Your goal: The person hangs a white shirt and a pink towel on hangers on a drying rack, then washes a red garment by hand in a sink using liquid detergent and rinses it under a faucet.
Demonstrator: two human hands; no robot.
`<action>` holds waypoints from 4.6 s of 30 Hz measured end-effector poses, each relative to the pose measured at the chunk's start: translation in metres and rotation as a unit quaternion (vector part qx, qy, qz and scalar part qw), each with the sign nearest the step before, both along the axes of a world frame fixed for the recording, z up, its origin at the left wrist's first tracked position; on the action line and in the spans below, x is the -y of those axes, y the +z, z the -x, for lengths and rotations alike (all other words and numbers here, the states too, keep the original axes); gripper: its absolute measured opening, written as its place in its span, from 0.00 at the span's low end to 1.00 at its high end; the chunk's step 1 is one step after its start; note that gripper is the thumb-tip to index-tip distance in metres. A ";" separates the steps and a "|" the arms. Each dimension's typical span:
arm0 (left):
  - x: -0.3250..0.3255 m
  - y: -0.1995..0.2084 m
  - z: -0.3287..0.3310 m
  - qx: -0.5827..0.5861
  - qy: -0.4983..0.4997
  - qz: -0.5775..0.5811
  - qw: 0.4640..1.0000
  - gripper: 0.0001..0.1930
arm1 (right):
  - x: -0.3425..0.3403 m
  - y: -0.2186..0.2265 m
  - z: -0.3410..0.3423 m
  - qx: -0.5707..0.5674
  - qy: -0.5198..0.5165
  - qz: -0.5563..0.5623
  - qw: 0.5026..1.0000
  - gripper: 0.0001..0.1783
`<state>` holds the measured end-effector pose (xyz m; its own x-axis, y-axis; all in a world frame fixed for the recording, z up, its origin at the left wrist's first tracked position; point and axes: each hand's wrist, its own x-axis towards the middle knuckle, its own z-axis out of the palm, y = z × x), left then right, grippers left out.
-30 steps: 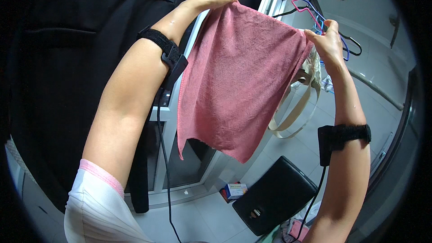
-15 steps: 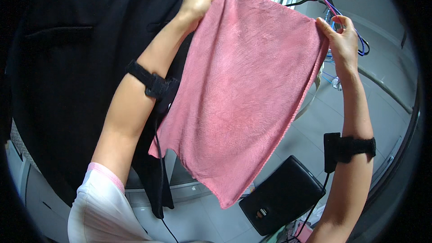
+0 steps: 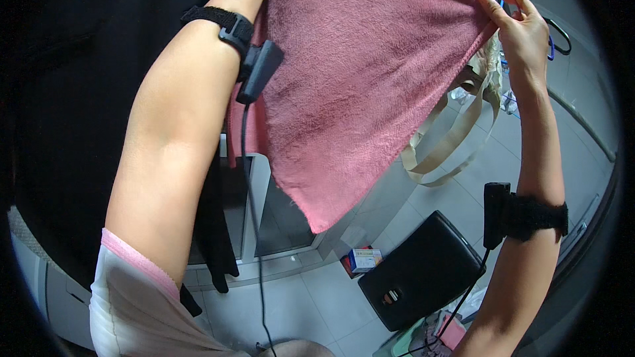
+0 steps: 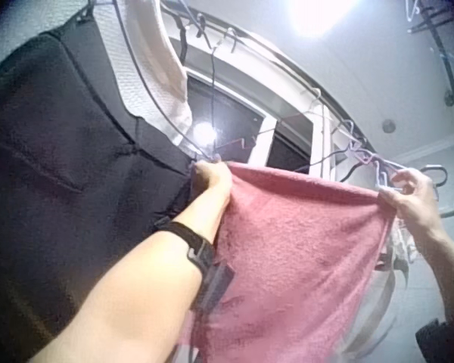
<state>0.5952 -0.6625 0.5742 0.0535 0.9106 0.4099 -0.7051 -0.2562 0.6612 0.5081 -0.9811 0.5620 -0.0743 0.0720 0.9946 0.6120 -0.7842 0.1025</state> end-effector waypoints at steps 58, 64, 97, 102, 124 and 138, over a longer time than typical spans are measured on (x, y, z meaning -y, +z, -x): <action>0.054 -0.408 0.701 -0.401 -0.193 -0.138 0.885 0.10 | -0.118 -0.313 0.466 -0.508 0.835 0.113 -0.178 0.42; 0.045 -0.382 0.812 -0.200 -0.031 -0.141 0.969 0.07 | -0.176 -0.315 0.534 -0.520 0.809 0.140 -0.236 0.44; -0.096 -0.306 0.746 -0.305 0.373 -0.556 0.677 0.19 | -0.511 -0.349 0.454 -0.532 0.687 0.371 -0.326 0.58; -0.132 -0.302 0.729 -0.451 0.554 -0.421 0.559 0.29 | -0.555 -0.370 0.446 -0.473 0.655 0.422 -0.411 0.59; -0.317 -0.421 0.886 -0.180 0.735 0.087 0.648 0.15 | -0.754 -0.442 0.542 -0.537 0.638 0.551 0.042 0.16; -0.399 -0.534 0.873 -0.708 0.381 0.234 0.547 0.35 | -0.812 -0.480 0.588 -0.187 0.569 0.790 0.131 0.25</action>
<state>-0.2776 -0.2631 0.0404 -0.4523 0.8770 0.1624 0.7921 0.3113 0.5251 -0.0802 -0.1687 0.0816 -0.8984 0.3638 -0.2459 0.4346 0.6567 -0.6164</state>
